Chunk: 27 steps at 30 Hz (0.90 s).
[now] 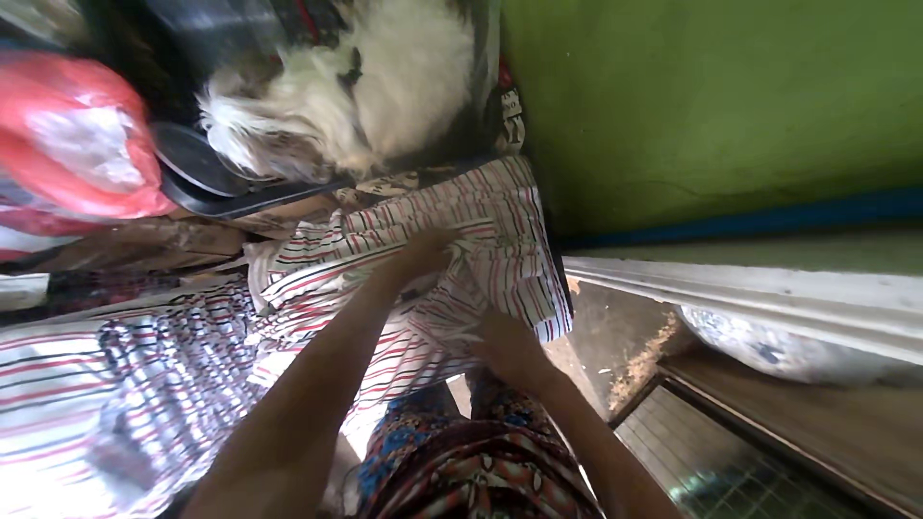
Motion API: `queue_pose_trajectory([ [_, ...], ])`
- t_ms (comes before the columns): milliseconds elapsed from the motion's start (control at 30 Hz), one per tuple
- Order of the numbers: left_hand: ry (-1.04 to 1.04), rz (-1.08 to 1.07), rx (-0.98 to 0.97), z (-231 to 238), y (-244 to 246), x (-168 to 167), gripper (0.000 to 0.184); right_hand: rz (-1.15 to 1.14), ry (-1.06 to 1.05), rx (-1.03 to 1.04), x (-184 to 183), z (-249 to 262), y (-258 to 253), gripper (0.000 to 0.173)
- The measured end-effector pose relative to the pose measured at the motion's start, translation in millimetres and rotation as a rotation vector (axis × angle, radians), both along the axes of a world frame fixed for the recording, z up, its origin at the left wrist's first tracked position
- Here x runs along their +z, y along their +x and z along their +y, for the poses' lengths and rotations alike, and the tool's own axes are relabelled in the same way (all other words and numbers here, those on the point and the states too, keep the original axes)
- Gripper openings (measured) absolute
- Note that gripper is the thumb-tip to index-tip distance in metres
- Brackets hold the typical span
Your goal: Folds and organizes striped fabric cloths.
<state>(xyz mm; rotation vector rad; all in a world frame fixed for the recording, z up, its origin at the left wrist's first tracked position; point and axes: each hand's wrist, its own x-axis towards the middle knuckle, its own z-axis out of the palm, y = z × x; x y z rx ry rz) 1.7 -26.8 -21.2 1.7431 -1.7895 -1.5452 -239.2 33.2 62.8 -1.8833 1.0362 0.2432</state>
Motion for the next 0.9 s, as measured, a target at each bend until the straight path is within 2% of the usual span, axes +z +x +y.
queue_pose_trajectory([
  [67, -0.008, 0.015, 0.005, 0.7, 0.4, 2.6, 0.041, -0.140, -0.074, -0.457, 0.7, -11.0, -28.4, 0.031],
  [133, -0.003, 0.006, -0.008, 0.4, -0.6, 3.5, 0.042, -0.071, -0.183, -0.725, -25.1, -19.6, -54.4, 0.031],
  [200, 0.010, 0.005, -0.010, -2.3, -0.5, 2.3, 0.043, 0.057, -0.250, -0.696, -38.3, -16.3, -59.8, 0.035],
  [233, 0.013, 0.001, -0.013, -3.1, 0.3, 0.5, 0.042, 0.049, -0.329, -0.635, -38.5, -8.2, -54.9, 0.035],
  [267, 0.004, -0.002, -0.019, -2.0, 0.9, -1.3, 0.042, -0.004, -0.421, -0.557, -35.8, 3.1, -46.7, 0.031],
  [333, -0.002, -0.009, -0.032, 0.2, 0.7, -1.0, 0.041, -0.148, -0.476, -0.365, -26.9, 25.7, -24.5, 0.023],
  [433, 0.047, -0.030, -0.023, -3.2, -1.3, 4.1, 0.042, -0.320, -0.548, 0.007, -46.4, 47.1, 2.1, 0.021],
  [533, 0.038, -0.022, -0.016, -1.9, -1.2, 1.0, 0.042, -0.265, -0.367, 0.131, -54.5, 43.9, 15.3, 0.024],
  [600, 0.037, -0.028, -0.015, -1.4, -1.2, 3.2, 0.042, -0.198, -0.209, 0.053, -45.2, 33.6, 21.3, 0.027],
  [700, 0.035, -0.035, -0.024, -1.7, -3.0, 4.6, 0.042, -0.133, 0.101, -0.240, -24.5, 10.3, 22.8, 0.034],
  [767, 0.010, -0.039, -0.023, -1.1, -3.6, 5.7, 0.043, -0.104, 0.117, -0.349, -24.2, 0.9, 21.9, 0.032],
  [867, 0.010, -0.002, 0.004, 0.5, -2.4, 5.5, 0.042, -0.109, 0.011, -0.361, -23.7, 4.3, 22.5, 0.033],
  [900, 0.007, 0.013, 0.010, 0.8, -1.5, 4.6, 0.042, -0.084, 0.107, -0.434, -16.7, 4.2, 24.5, 0.036],
])
